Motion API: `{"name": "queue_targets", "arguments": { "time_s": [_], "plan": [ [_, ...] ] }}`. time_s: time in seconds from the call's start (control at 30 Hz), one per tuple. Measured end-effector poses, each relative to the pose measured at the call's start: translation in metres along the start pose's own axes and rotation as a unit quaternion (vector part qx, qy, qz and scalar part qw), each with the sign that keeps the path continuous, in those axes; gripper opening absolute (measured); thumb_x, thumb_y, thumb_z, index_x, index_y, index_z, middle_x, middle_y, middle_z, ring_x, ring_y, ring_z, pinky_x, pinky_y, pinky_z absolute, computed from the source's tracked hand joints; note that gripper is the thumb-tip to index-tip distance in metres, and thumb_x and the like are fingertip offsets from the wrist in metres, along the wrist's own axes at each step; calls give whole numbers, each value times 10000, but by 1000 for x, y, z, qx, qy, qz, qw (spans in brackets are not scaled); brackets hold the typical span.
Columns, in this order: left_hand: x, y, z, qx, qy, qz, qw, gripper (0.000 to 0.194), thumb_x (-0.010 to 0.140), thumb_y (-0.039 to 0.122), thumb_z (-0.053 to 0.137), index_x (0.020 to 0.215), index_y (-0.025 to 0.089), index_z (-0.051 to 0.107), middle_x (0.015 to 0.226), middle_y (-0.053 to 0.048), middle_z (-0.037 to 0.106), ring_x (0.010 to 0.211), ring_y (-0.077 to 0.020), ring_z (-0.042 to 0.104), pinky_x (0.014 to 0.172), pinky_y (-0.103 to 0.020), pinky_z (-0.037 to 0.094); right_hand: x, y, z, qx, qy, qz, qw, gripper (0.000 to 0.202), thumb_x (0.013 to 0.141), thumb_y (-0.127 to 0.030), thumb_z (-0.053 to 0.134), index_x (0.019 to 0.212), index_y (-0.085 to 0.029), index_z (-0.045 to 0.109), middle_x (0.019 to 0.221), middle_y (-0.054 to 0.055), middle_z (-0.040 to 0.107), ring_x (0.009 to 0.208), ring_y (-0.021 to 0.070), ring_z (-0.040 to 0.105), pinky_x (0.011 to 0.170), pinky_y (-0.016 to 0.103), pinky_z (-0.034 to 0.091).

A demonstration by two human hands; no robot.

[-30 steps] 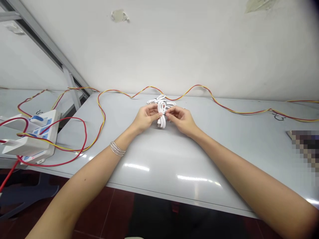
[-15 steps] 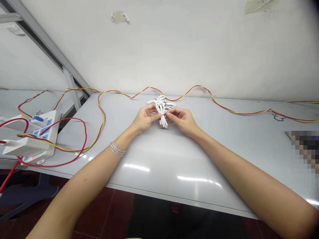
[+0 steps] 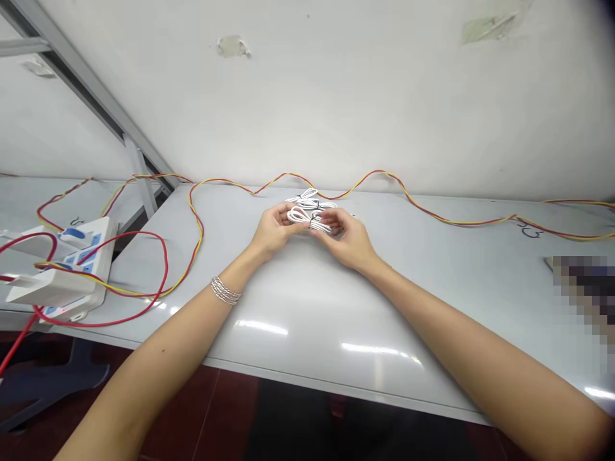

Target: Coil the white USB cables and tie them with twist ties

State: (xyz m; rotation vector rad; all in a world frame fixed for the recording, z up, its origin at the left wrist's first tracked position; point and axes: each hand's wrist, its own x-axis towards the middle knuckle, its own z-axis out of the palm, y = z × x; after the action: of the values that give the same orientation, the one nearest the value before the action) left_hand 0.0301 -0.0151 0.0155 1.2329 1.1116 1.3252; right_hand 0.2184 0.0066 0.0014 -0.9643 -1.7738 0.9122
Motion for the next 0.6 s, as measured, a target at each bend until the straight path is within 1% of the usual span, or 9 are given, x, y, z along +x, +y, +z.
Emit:
{"name": "queue_targets", "arguments": {
  "time_s": [0.13, 0.23, 0.3, 0.33, 0.4, 0.43, 0.47, 0.5, 0.6],
  "plan": [
    [2, -5, -1, 59, 4, 25, 998, 385, 631, 334, 869, 871, 155, 628, 883, -50, 736, 806, -175, 680, 809, -329, 533, -1, 4, -4, -74, 17, -21, 997, 286, 812, -356, 729, 1046, -207, 662, 1056, 92, 738, 913, 243, 675, 842, 405, 531],
    [4, -9, -5, 173, 29, 73, 982, 257, 758, 331, 762, 927, 159, 673, 985, -99, 752, 872, -205, 693, 790, -337, 517, 2, 6, -14, -163, 2, -44, 986, 297, 802, -251, 717, 1087, -196, 657, 1066, 106, 734, 972, 279, 662, 895, 448, 500],
    [7, -10, -9, 263, 46, 100, 958, 207, 830, 299, 681, 987, 165, 696, 1051, -111, 750, 913, -218, 690, 804, -354, 516, 4, 7, -21, -230, -13, -32, 973, 224, 797, -212, 710, 1016, -184, 670, 1026, 112, 733, 969, 298, 642, 910, 475, 474],
    [10, -11, -10, 304, 48, 115, 944, 217, 853, 273, 646, 1035, 169, 701, 1090, -110, 745, 946, -226, 685, 831, -366, 518, 5, 8, -25, -263, -15, -23, 964, 170, 804, -214, 707, 968, -180, 677, 995, 114, 729, 953, 301, 631, 908, 481, 464],
    [16, -12, -11, 374, 33, 156, 914, 299, 870, 210, 597, 1150, 167, 693, 1207, -105, 716, 1069, -254, 654, 922, -393, 511, 6, 9, -30, -321, -5, -13, 947, 112, 819, -234, 703, 912, -174, 688, 972, 117, 711, 932, 298, 606, 905, 484, 455],
    [19, -13, -11, 399, 16, 178, 899, 352, 882, 179, 567, 1216, 160, 676, 1272, -102, 692, 1174, -274, 616, 1013, -414, 478, 7, 10, -31, -341, 4, -12, 940, 115, 826, -241, 697, 916, -169, 696, 986, 125, 697, 944, 302, 594, 911, 488, 452],
    [22, -14, -10, 422, 0, 191, 886, 390, 889, 159, 548, 1263, 150, 659, 1340, -102, 662, 1253, -296, 573, 1090, -440, 429, 7, 10, -32, -356, 17, -13, 934, 132, 829, -246, 691, 932, -164, 705, 1019, 137, 679, 973, 311, 582, 922, 492, 449],
    [24, -14, -8, 450, -11, 191, 872, 421, 886, 134, 533, 1292, 154, 643, 1374, -109, 644, 1285, -308, 547, 1112, -471, 404, 8, 11, -32, -366, 32, -15, 930, 150, 829, -248, 687, 948, -160, 711, 1069, 153, 659, 1017, 326, 569, 938, 499, 443],
    [25, -14, -3, 532, -27, 174, 828, 405, 898, 159, 529, 1286, 183, 645, 1358, -123, 649, 1264, -353, 527, 1049, -557, 402, 9, 14, -32, -376, 60, -25, 924, 181, 810, -254, 690, 960, -154, 698, 1280, 198, 578, 1185, 376, 510, 997, 521, 415]
  ]
}}
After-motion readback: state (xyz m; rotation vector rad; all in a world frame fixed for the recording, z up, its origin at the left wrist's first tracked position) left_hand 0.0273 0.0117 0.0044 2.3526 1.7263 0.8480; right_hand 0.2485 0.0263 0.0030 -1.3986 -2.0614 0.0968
